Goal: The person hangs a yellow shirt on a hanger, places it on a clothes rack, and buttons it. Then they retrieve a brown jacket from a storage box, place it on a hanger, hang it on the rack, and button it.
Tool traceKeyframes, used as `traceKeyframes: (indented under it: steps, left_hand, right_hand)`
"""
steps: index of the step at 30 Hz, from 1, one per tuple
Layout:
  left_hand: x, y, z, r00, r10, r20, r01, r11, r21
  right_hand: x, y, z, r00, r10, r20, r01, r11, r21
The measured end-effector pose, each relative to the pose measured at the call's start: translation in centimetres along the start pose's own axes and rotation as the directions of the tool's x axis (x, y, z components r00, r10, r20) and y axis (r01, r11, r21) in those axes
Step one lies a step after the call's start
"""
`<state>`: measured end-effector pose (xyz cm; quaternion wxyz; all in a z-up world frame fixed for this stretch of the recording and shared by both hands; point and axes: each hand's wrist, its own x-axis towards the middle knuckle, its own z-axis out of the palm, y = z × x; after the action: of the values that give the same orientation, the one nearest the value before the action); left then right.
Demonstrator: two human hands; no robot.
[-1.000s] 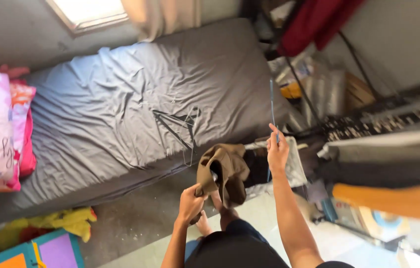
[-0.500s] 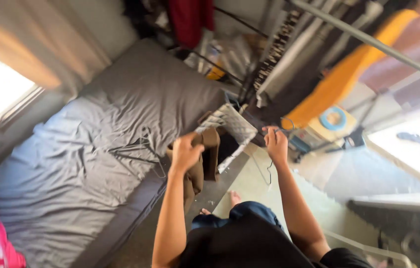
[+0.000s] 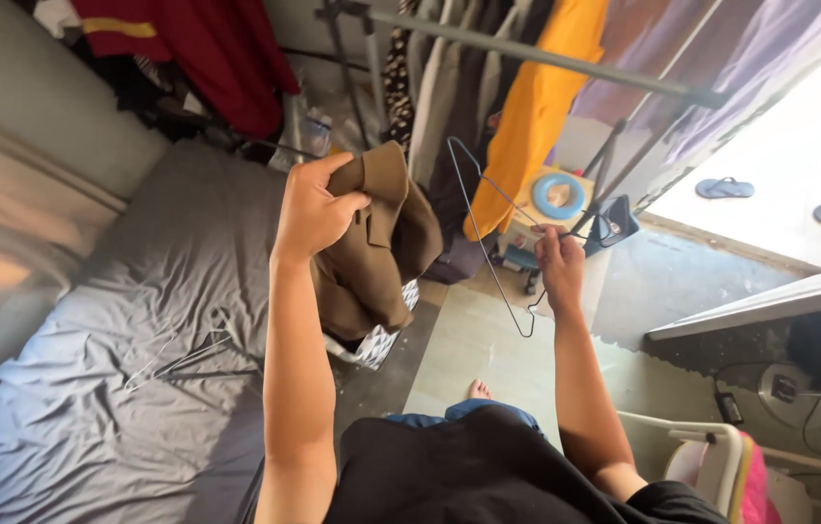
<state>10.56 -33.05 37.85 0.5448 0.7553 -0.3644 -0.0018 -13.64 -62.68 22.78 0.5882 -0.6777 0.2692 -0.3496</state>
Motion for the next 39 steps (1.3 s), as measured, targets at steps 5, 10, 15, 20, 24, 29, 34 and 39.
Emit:
traceKeyframes:
  steps: [5,10,15,20,24,29,34,39]
  left_hand:
    - [3.2,6.8,5.4,0.999,0.017,0.046,-0.011,0.990,-0.141]
    - [7.6,8.9,11.2,0.988,0.038,0.151,0.008,0.956,-0.293]
    - [10.8,9.2,16.5,0.960,0.086,0.266,0.009,0.941,-0.339]
    - [13.7,9.5,20.9,0.904,0.157,0.398,-0.004,0.934,-0.358]
    - [16.3,5.9,25.1,0.845,0.253,0.471,-0.041,0.909,-0.415]
    - [18.7,7.9,26.4,0.762,0.266,0.590,0.078,0.867,-0.492]
    - [21.0,4.6,28.9,0.699,0.271,0.662,0.087,0.886,-0.455]
    - [22.3,4.0,28.9,0.707,0.230,0.668,0.051,0.927,-0.372]
  right_hand:
    - [3.3,-1.2,-4.7,0.998,-0.045,-0.032,0.048,0.994,0.096]
    - [5.3,-0.9,-9.3,0.993,-0.070,-0.091,0.080,0.990,0.116]
    - [5.3,1.1,-13.7,0.967,-0.062,-0.249,0.075,0.996,0.039]
    - [4.7,2.2,-17.1,0.936,-0.040,-0.348,0.017,0.998,-0.067]
    - [4.8,4.4,-19.6,0.900,-0.025,-0.436,-0.027,0.993,-0.113]
    - [4.1,1.3,-18.7,0.874,-0.023,-0.485,-0.065,0.984,-0.164]
    - [4.1,1.1,-17.4,0.863,-0.001,-0.504,-0.047,0.996,-0.082]
    - [4.4,1.5,-17.0,0.889,0.015,-0.457,-0.047,0.997,-0.059]
